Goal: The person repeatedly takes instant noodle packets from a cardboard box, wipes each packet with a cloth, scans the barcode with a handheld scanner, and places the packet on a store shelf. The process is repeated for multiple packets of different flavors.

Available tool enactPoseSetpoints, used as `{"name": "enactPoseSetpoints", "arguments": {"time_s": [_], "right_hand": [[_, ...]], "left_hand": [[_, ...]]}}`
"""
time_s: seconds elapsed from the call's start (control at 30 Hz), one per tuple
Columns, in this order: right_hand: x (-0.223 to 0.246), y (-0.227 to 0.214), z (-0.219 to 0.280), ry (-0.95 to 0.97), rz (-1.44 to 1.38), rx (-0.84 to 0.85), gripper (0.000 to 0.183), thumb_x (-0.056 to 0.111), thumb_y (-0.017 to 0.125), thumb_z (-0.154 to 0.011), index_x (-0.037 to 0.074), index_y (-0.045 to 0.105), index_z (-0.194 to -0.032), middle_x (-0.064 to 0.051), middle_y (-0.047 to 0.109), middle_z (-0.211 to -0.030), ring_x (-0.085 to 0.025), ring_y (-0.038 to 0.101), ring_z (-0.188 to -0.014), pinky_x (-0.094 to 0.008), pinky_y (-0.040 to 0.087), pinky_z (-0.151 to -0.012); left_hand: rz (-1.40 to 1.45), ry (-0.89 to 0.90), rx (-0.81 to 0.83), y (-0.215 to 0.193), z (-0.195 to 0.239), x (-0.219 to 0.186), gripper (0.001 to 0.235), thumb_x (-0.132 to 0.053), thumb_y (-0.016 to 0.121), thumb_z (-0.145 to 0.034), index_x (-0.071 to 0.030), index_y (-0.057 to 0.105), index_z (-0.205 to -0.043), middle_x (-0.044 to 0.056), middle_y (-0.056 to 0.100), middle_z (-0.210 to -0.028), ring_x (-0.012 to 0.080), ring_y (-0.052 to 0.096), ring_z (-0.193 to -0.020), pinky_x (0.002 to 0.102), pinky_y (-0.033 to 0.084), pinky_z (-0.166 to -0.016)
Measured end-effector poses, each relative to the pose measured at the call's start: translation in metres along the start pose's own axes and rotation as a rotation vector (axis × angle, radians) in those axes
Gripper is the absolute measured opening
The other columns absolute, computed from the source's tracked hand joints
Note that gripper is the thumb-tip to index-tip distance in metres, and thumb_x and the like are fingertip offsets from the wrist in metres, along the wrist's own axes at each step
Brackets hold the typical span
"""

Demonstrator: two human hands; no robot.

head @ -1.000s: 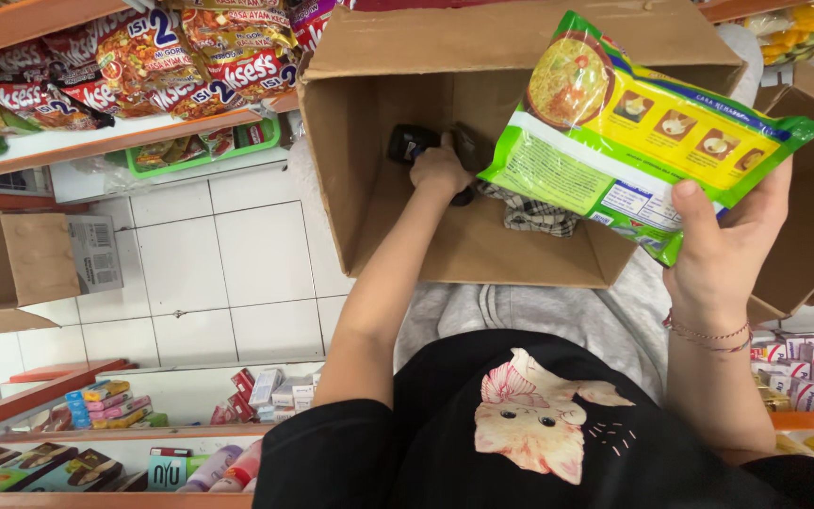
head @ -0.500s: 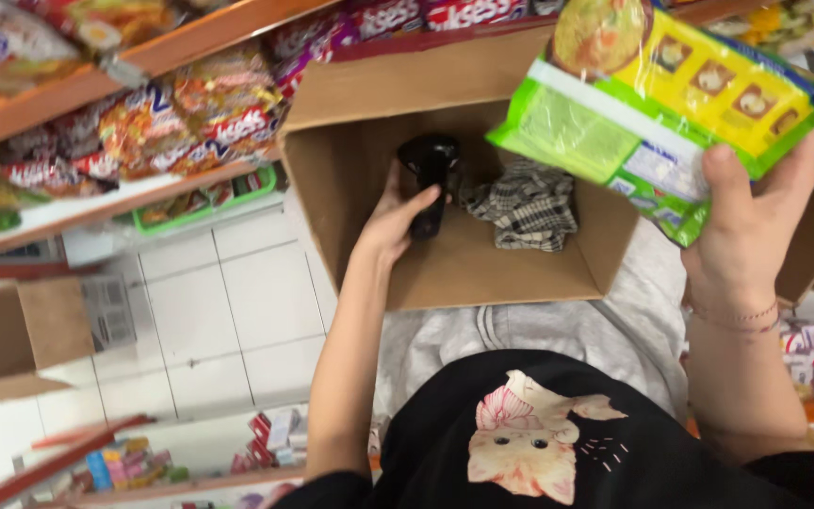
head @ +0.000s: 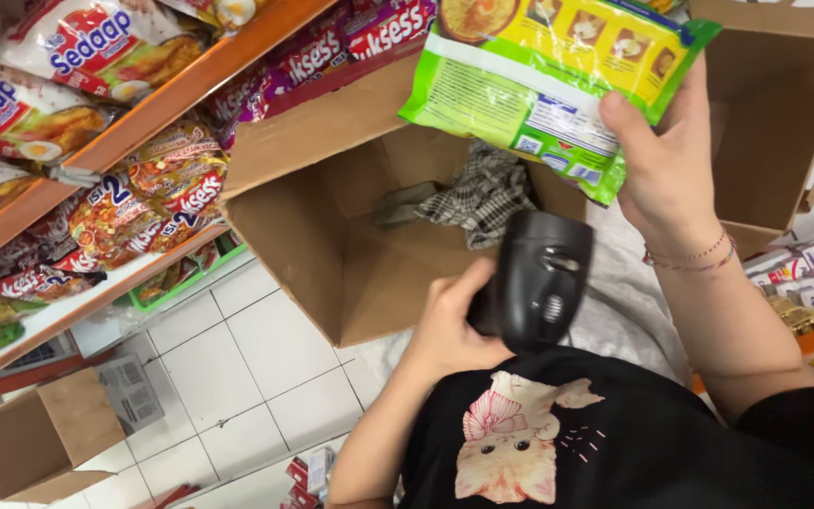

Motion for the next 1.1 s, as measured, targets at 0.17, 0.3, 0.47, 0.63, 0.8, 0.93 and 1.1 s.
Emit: {"name": "enactPoseSetpoints", "arguments": {"time_s": [0.17, 0.3, 0.47, 0.63, 0.8, 0.93, 1.1], "right_hand": [[0.007, 0.001, -0.003, 0.003, -0.003, -0.007, 0.066, -0.003, 0.064, -0.104, 0.006, 0.029, -0.160, -0.011, 0.055, -0.150, -0.019, 0.059, -0.135, -0.037, 0.052, -0.118], [0.005, -0.004, -0.004, -0.021, -0.005, -0.001, 0.066, -0.003, 0.066, -0.108, 0.005, 0.028, -0.162, -0.011, 0.054, -0.147, -0.020, 0.057, -0.137, -0.037, 0.050, -0.119], [-0.001, -0.014, 0.003, -0.136, 0.122, 0.017, 0.071, 0.003, 0.074, -0.110, 0.005, 0.026, -0.163, -0.009, 0.050, -0.148, -0.019, 0.051, -0.138, -0.035, 0.042, -0.122], [0.010, 0.001, 0.016, -0.285, 0.549, -0.052, 0.080, 0.014, 0.082, -0.103, 0.004, 0.026, -0.160, -0.008, 0.042, -0.148, -0.018, 0.044, -0.140, -0.034, 0.037, -0.124], [0.047, 0.040, 0.030, -0.293, 0.136, 0.112, 0.088, 0.031, 0.082, -0.087, 0.007, 0.026, -0.150, -0.011, 0.038, -0.151, -0.023, 0.042, -0.143, -0.038, 0.041, -0.118], [0.056, 0.035, 0.017, -0.230, 0.241, 0.145, 0.060, 0.014, 0.063, -0.093, 0.003, 0.031, -0.143, -0.022, 0.049, -0.141, -0.031, 0.055, -0.130, -0.046, 0.053, -0.111], [0.057, 0.027, -0.022, -0.486, 0.552, 0.112, 0.068, -0.004, 0.078, -0.084, 0.013, 0.048, -0.142, -0.013, 0.055, -0.131, -0.021, 0.058, -0.118, -0.034, 0.050, -0.103]], "left_hand": [[-0.129, 0.064, 0.059, 0.006, -0.018, -0.018, 0.054, -0.031, 0.087, -0.072, -0.005, 0.065, -0.114, 0.014, 0.073, -0.091, 0.0322, 0.076, -0.084, 0.037, 0.058, -0.076], [-0.129, 0.072, 0.067, 0.005, -0.024, -0.018, 0.055, -0.032, 0.087, -0.072, -0.005, 0.066, -0.116, 0.014, 0.073, -0.091, 0.0320, 0.077, -0.084, 0.037, 0.059, -0.077], [-0.005, 0.149, -0.066, -0.011, -0.034, -0.010, 0.052, -0.025, 0.086, -0.071, -0.003, 0.064, -0.112, 0.014, 0.071, -0.098, 0.0239, 0.075, -0.088, 0.033, 0.058, -0.083], [-0.101, 0.174, -0.300, -0.026, -0.045, -0.001, 0.042, -0.015, 0.082, -0.078, -0.002, 0.067, -0.115, 0.010, 0.075, -0.107, 0.0226, 0.075, -0.097, 0.035, 0.057, -0.093], [0.073, 0.122, -0.155, -0.038, -0.055, 0.012, 0.055, -0.013, 0.082, -0.086, 0.001, 0.061, -0.135, 0.014, 0.066, -0.133, 0.0254, 0.063, -0.125, 0.040, 0.048, -0.110], [0.563, -0.072, -0.019, -0.048, -0.071, 0.031, 0.074, -0.019, 0.085, -0.080, 0.001, 0.053, -0.145, 0.015, 0.061, -0.136, 0.0263, 0.060, -0.127, 0.042, 0.048, -0.110], [0.906, 0.014, 0.030, -0.059, -0.112, 0.017, 0.082, -0.016, 0.085, -0.074, 0.003, 0.052, -0.146, 0.016, 0.060, -0.140, 0.0300, 0.057, -0.130, 0.044, 0.044, -0.116]]}}
Point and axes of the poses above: each hand's wrist, its own z-axis away from the middle knuckle, its own y-axis out of the palm, x = y × z, the point moved 2 cm from there along -z, towards the middle knuckle
